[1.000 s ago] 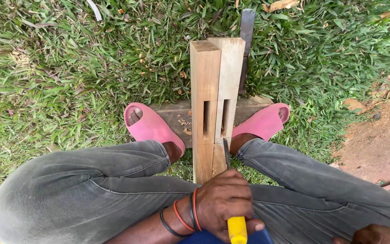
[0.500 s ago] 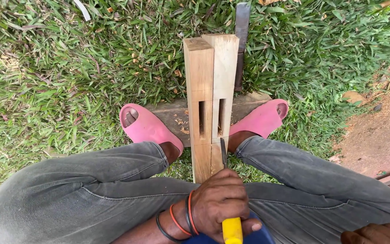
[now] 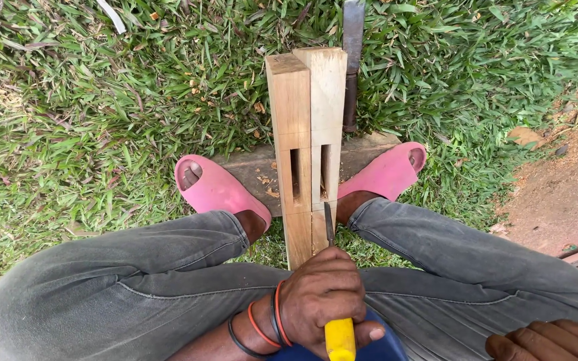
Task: Chiseling and hammering wood to create a mortise joint.
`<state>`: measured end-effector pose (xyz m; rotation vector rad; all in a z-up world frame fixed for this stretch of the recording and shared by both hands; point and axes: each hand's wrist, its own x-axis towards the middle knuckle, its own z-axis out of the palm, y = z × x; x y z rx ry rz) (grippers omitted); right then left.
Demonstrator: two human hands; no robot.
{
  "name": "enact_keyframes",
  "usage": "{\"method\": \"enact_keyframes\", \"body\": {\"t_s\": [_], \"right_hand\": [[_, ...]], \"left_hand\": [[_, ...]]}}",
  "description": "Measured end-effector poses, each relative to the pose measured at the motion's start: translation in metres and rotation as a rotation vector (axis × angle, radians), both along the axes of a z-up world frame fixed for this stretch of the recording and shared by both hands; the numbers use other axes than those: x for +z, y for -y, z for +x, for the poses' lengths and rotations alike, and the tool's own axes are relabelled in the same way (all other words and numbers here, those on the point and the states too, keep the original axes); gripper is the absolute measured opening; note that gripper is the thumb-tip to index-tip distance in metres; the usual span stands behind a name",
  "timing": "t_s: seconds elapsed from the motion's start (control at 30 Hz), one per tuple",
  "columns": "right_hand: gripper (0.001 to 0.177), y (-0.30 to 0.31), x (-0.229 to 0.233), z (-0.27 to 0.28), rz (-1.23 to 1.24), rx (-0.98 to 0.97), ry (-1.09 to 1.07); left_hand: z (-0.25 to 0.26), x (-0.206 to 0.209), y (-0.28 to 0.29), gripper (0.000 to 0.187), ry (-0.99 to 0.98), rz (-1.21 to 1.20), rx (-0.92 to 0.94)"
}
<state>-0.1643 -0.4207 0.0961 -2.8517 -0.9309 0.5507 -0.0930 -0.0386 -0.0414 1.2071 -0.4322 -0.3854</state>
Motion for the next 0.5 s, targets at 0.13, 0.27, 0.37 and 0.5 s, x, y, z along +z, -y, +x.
{"method": "enact_keyframes", "body": {"t_s": [0.13,0.27,0.37,0.5], "right_hand": [[0.023,0.005,0.0,-0.009,-0.003,0.028,0.022],[0.024,0.01,-0.002,-0.016,-0.042,-0.006,0.014],[0.023,0.006,0.002,-0.007,-0.023,0.045,-0.011],[0.021,0.004,0.0,-0.002,0.023,0.09,-0.075]], "left_hand": [[0.002,0.0,0.0,0.032,0.004,0.001,0.008],[0.001,0.0,0.0,0.031,0.006,0.008,0.027],[0.001,0.001,0.0,0.031,0.014,0.014,0.04],[0.004,0.0,0.0,0.031,0.02,0.023,0.048]]}}
